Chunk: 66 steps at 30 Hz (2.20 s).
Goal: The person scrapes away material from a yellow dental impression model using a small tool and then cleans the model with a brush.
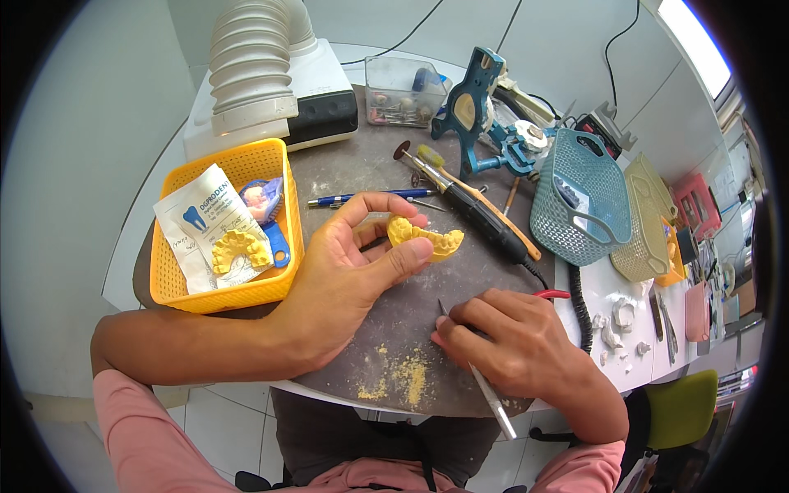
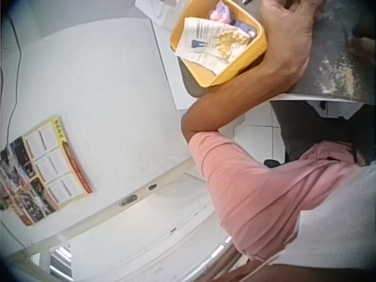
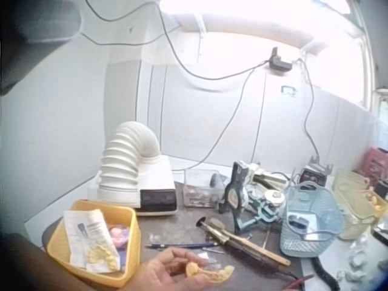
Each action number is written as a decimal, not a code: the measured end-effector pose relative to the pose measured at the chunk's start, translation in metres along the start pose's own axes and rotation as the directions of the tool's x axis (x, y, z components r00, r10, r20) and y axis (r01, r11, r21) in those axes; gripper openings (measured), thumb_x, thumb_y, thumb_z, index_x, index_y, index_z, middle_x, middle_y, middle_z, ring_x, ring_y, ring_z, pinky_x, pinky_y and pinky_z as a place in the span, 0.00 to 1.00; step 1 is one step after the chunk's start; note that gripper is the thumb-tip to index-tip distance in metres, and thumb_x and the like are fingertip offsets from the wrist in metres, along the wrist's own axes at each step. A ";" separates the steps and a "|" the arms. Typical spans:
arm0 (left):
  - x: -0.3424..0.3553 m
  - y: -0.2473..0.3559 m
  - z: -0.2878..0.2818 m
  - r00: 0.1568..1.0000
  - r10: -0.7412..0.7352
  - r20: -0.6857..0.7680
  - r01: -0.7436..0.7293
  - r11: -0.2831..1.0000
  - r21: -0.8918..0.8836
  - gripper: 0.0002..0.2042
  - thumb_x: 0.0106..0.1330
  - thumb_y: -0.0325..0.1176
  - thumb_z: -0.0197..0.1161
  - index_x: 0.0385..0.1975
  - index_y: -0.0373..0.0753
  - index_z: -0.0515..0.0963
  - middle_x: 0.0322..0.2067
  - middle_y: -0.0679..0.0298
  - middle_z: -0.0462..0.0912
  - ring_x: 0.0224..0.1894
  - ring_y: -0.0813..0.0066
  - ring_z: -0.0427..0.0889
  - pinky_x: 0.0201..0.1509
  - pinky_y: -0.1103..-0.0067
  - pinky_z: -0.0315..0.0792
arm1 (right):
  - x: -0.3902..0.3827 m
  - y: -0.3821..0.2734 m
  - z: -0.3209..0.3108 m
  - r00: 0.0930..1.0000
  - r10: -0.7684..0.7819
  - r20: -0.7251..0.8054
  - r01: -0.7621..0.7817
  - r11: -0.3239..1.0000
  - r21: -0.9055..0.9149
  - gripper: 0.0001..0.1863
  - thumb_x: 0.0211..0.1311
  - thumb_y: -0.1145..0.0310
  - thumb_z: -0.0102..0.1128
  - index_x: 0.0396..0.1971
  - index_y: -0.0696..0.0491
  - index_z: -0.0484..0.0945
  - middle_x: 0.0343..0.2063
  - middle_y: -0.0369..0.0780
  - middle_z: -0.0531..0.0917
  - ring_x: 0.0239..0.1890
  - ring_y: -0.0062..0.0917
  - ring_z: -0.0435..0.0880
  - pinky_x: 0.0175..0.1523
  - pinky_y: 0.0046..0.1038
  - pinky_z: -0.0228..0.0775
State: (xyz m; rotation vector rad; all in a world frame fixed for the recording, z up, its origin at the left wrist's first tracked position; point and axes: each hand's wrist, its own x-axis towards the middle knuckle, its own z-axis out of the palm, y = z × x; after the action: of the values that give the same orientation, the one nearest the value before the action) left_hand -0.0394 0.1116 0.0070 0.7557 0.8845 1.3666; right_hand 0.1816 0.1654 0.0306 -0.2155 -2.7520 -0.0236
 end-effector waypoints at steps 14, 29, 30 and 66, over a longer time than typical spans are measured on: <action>-0.004 0.003 -0.001 0.981 -0.135 0.141 0.139 0.990 -0.016 0.10 0.72 0.27 0.68 0.49 0.39 0.79 0.57 0.63 0.74 0.59 0.73 0.79 0.65 0.72 0.76 | 0.005 0.005 -0.006 0.872 0.261 -0.414 -0.074 0.906 0.416 0.12 0.53 0.86 0.73 0.35 0.62 0.79 0.30 0.47 0.86 0.42 0.41 0.91 0.52 0.40 0.84; -0.005 -0.004 -0.001 0.986 -0.086 0.142 0.092 0.995 -0.034 0.09 0.71 0.23 0.67 0.47 0.38 0.78 0.53 0.67 0.75 0.57 0.75 0.80 0.62 0.75 0.79 | 0.007 0.006 -0.003 0.892 0.215 -0.398 -0.053 0.924 0.379 0.12 0.51 0.86 0.74 0.33 0.63 0.79 0.29 0.47 0.86 0.42 0.44 0.92 0.43 0.32 0.85; -0.005 -0.003 -0.001 0.985 -0.091 0.147 0.097 0.994 -0.039 0.09 0.71 0.23 0.67 0.47 0.38 0.78 0.53 0.66 0.75 0.57 0.75 0.80 0.62 0.76 0.79 | 0.007 0.006 -0.004 0.892 0.216 -0.397 -0.057 0.925 0.375 0.12 0.51 0.86 0.74 0.33 0.63 0.79 0.29 0.48 0.86 0.42 0.44 0.92 0.43 0.32 0.85; -0.004 -0.003 -0.004 0.982 -0.131 0.139 0.132 0.991 0.004 0.07 0.73 0.28 0.67 0.47 0.39 0.78 0.54 0.65 0.71 0.57 0.72 0.81 0.64 0.71 0.78 | 0.007 0.012 -0.005 0.896 0.276 -0.349 -0.121 0.906 0.405 0.11 0.48 0.81 0.76 0.26 0.55 0.81 0.28 0.40 0.88 0.41 0.32 0.93 0.36 0.26 0.86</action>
State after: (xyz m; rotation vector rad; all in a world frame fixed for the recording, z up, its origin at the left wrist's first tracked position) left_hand -0.0415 0.1071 0.0024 0.7651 0.8066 1.1849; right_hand 0.1787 0.1783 0.0377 -0.3476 -2.2558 0.4615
